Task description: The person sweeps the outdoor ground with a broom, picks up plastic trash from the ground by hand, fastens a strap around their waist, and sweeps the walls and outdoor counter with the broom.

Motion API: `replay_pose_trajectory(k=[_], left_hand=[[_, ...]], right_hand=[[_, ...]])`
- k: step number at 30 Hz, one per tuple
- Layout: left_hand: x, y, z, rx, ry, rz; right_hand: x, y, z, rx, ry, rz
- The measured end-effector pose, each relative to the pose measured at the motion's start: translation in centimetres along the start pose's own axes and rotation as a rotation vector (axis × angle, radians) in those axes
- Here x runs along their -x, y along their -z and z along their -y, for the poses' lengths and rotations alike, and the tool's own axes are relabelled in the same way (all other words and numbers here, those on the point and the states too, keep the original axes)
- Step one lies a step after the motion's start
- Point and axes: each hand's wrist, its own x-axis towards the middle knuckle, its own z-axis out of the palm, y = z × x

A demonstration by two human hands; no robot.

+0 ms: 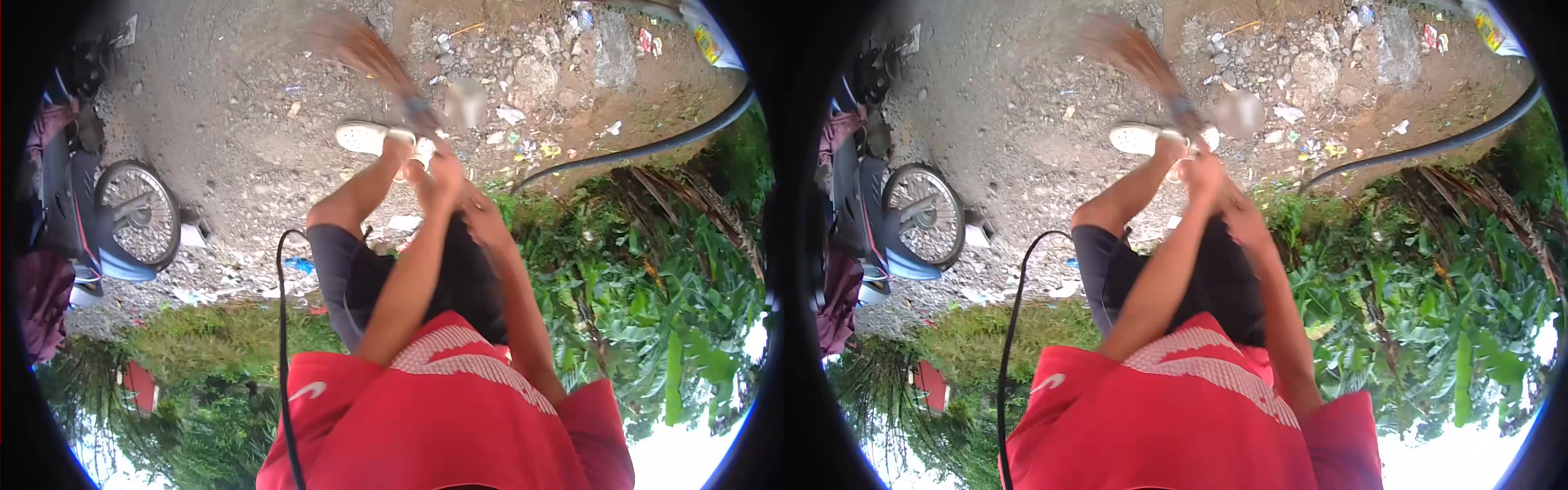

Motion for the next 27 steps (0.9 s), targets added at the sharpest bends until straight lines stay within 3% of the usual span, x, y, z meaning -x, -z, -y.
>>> replay_pose_trajectory(k=[1,3,4,5,8,10,12,13,14,15,16,18,20,21,23,24,27], left_hand=[[3.9,-4.3,-1.1,-0.04,0.201,0.056],[10.4,-8.1,-1.9,0.023,0.164,0.09],[10.1,-12.4,5.3,0.108,0.32,0.41],[11.8,-10.3,3.1,0.183,0.321,0.659],[16.7,-6.4,1.5,0.124,0.355,0.771],[19.3,-1.8,-1.1,0.263,0.515,0.562],[18.1,3.4,-0.4,0.255,0.507,0.42],[17.4,6.3,-3.8,0.344,0.557,0.249],[15.3,8.0,-4.5,0.43,0.527,0.087],[13.3,9.5,-4.3,0.202,0.32,-0.015],[11.1,10.5,-3.6,0.199,0.277,-0.094],[7.2,10.0,2.5,0.345,0.452,-0.002],[9.3,1.7,11.5,0.337,0.265,0.325],[10.2,-4.0,13.5,0.317,0.519,0.276],[15.1,-11.2,5.4,0.14,0.749,0.398],[16.4,-13.9,5.4,-0.045,0.657,0.544],[18.8,-14.7,5.7,0.015,0.599,0.68]], right_hand=[[1.4,3.2,-1.8,0.012,-0.081,-0.128],[2.8,6.0,-4.8,-0.096,-0.099,-0.245],[4.5,6.2,-5.5,-0.155,-0.148,-0.318],[5.8,5.8,-7.2,-0.164,-0.125,-0.338],[8.9,4.1,-8.4,-0.209,-0.025,-0.355],[12.1,3.3,-8.8,-0.21,-0.066,-0.25],[12.5,2.7,-10.0,-0.383,-0.06,0.037],[11.7,2.6,-9.6,-0.574,-0.124,0.286],[9.9,1.9,-9.2,-0.654,-0.156,0.417],[7.5,1.2,-8.6,-0.728,-0.179,0.548],[5.8,1.5,-8.7,-0.788,-0.195,0.679],[3.6,3.3,-10.1,-0.755,-0.161,0.588],[3.9,7.8,-13.9,-0.775,-0.24,0.255],[4.8,9.9,-16.2,-0.807,-0.22,0.111],[5.1,12.3,-17.6,-0.82,-0.127,-0.129],[5.9,12.9,-17.6,-0.801,-0.096,-0.22],[7.6,13.6,-18.0,-0.931,-0.104,-0.248]])
